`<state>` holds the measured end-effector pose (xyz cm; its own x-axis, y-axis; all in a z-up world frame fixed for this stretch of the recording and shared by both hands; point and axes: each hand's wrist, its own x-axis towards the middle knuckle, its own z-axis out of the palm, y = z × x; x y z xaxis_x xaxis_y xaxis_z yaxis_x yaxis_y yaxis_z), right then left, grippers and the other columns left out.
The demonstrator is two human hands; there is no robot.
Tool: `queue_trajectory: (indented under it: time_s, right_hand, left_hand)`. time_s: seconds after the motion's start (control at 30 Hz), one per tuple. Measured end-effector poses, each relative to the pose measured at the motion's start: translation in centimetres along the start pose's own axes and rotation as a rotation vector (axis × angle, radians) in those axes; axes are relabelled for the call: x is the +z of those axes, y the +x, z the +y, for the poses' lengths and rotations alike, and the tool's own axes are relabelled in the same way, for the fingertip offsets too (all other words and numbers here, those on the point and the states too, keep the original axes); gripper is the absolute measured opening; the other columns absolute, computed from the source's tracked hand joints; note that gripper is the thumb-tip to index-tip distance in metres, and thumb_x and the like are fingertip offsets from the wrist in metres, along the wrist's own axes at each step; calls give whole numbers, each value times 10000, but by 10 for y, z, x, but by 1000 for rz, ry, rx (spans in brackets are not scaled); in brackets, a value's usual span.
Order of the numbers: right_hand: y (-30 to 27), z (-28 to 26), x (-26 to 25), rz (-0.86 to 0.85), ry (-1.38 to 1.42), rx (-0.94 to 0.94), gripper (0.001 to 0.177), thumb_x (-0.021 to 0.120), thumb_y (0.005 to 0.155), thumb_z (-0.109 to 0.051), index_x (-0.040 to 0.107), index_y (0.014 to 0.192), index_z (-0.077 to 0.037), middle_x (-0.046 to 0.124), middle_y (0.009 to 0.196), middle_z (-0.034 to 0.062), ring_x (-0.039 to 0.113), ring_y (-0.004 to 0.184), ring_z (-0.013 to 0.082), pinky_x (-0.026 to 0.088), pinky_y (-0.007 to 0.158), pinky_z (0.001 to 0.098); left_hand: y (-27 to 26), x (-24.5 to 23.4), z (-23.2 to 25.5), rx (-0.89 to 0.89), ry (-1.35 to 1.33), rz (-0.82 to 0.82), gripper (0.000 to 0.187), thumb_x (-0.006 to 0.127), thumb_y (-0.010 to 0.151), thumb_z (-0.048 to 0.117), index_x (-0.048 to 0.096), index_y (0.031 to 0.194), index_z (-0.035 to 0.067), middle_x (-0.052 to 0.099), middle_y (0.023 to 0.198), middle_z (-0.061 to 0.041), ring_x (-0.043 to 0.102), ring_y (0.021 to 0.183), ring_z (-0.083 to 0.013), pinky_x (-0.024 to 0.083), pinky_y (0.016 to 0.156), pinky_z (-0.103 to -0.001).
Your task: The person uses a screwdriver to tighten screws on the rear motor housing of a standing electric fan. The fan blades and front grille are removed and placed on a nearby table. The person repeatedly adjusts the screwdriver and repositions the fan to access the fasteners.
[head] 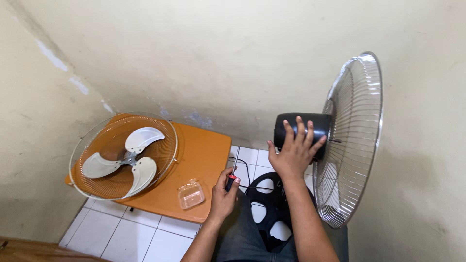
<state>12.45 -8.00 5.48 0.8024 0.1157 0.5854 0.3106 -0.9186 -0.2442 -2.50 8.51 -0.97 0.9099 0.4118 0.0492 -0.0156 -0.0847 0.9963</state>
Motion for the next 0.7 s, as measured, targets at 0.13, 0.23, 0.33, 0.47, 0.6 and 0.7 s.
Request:
queue_trajectory:
  time_s: [0.13, 0.23, 0.33, 0.47, 0.6, 0.7]
  right_hand:
    - [-2, -13, -2, -17, 69, 60, 757, 731, 812, -542, 559, 1440, -155, 306, 1634, 151, 80, 1580, 384, -127, 1137, 765]
    - [-8, -27, 3, 47, 168, 30, 740, 746, 824, -511, 562, 1436, -139, 260, 1659, 223, -1, 1580, 454, -136, 1113, 779]
    - [-20, -45, 11, 75, 255, -73, 700, 764, 840, -451, 569, 1436, -140, 233, 1686, 250, -23, 1578, 486, -103, 1145, 779]
    - [-42, -76, 34, 7, 405, -248, 636, 772, 842, -375, 579, 1397, -133, 276, 1658, 232, 73, 1570, 459, 2, 1191, 746]
    - [-66, -111, 50, -305, 492, -368, 639, 801, 784, -336, 564, 1332, -108, 363, 1577, 174, 230, 1535, 405, 153, 1206, 663]
    - [-83, -133, 60, -578, 695, -331, 631, 793, 812, -360, 552, 1346, -125, 386, 1591, 154, 399, 1434, 375, 371, 1174, 500]
  left_hand:
    - [-1, -20, 3, 19, 11, 48, 398, 653, 987, 192, 585, 1354, 54, 584, 754, 0, 530, 560, -68, 453, 512, -250]
    - [-2, -37, -2, 0, 51, 87, 388, 649, 986, 196, 580, 1345, 64, 611, 762, -6, 575, 599, -82, 482, 562, -249]
    - [-5, -55, -6, -11, 87, 132, 360, 636, 987, 184, 585, 1326, 73, 651, 819, -14, 615, 644, -92, 515, 610, -247]
    - [-6, -76, -21, 18, 97, 203, 322, 615, 994, 150, 587, 1303, 65, 650, 888, -37, 642, 704, -91, 557, 642, -256]
    - [-9, -95, -32, -67, 95, 245, 318, 610, 982, 143, 591, 1290, 70, 675, 888, -50, 643, 661, -115, 550, 633, -284]
    - [-12, -108, -38, -70, 104, 295, 303, 630, 969, 137, 613, 1261, 59, 669, 905, -68, 652, 663, -132, 552, 634, -299]
